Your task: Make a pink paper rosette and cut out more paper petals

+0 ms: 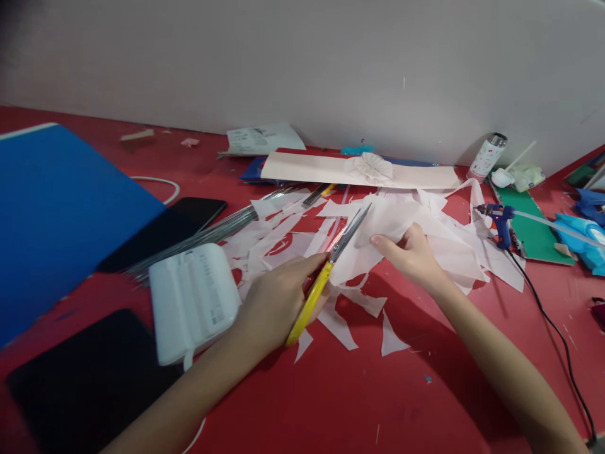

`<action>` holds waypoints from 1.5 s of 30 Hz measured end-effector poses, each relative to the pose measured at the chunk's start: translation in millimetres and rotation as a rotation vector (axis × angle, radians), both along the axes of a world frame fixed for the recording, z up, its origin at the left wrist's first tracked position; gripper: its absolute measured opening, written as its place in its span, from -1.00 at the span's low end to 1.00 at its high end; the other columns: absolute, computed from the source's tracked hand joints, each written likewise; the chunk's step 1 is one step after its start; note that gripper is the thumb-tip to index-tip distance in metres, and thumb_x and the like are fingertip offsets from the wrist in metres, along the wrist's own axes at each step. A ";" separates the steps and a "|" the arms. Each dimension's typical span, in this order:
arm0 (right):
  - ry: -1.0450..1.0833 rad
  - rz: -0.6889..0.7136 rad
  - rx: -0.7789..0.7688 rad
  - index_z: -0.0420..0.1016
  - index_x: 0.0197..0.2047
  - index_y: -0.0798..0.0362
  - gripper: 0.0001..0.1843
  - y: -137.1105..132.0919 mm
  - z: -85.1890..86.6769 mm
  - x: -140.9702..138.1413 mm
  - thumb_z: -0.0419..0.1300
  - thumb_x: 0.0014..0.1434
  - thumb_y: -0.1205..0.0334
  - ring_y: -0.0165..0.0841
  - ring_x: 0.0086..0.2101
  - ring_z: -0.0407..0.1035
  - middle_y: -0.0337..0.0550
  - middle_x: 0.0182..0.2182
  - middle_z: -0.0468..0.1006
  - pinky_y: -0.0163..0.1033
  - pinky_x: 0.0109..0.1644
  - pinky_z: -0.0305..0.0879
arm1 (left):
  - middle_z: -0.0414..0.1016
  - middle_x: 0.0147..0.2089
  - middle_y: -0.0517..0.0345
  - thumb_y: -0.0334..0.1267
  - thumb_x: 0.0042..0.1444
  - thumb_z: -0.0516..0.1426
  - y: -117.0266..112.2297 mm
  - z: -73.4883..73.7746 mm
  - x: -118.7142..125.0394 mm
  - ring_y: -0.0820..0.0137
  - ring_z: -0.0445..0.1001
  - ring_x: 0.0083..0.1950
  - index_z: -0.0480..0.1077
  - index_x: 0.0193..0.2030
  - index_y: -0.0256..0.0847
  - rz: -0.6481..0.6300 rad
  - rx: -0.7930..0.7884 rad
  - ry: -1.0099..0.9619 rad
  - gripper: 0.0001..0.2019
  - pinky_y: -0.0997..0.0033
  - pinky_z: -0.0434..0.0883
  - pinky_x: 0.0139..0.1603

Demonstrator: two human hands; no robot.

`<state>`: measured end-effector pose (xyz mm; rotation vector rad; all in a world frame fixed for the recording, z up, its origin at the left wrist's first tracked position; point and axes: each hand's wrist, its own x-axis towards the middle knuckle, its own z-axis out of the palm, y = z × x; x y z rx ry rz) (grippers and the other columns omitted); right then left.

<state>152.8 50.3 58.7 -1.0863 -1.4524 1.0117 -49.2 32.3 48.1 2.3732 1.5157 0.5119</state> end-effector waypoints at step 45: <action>-0.265 -0.084 0.033 0.29 -0.49 0.06 -0.86 -2.6 7.4 3.0 0.12 0.03 0.21 -0.48 -0.54 0.19 -0.32 -0.59 0.27 -0.34 -0.48 0.15 | 0.47 -0.30 -0.02 -0.33 0.08 -0.04 0.1 -1.9 -0.2 0.22 0.44 -0.27 0.41 -0.18 -0.30 -0.006 -0.012 -0.044 -0.74 0.30 0.33 -0.31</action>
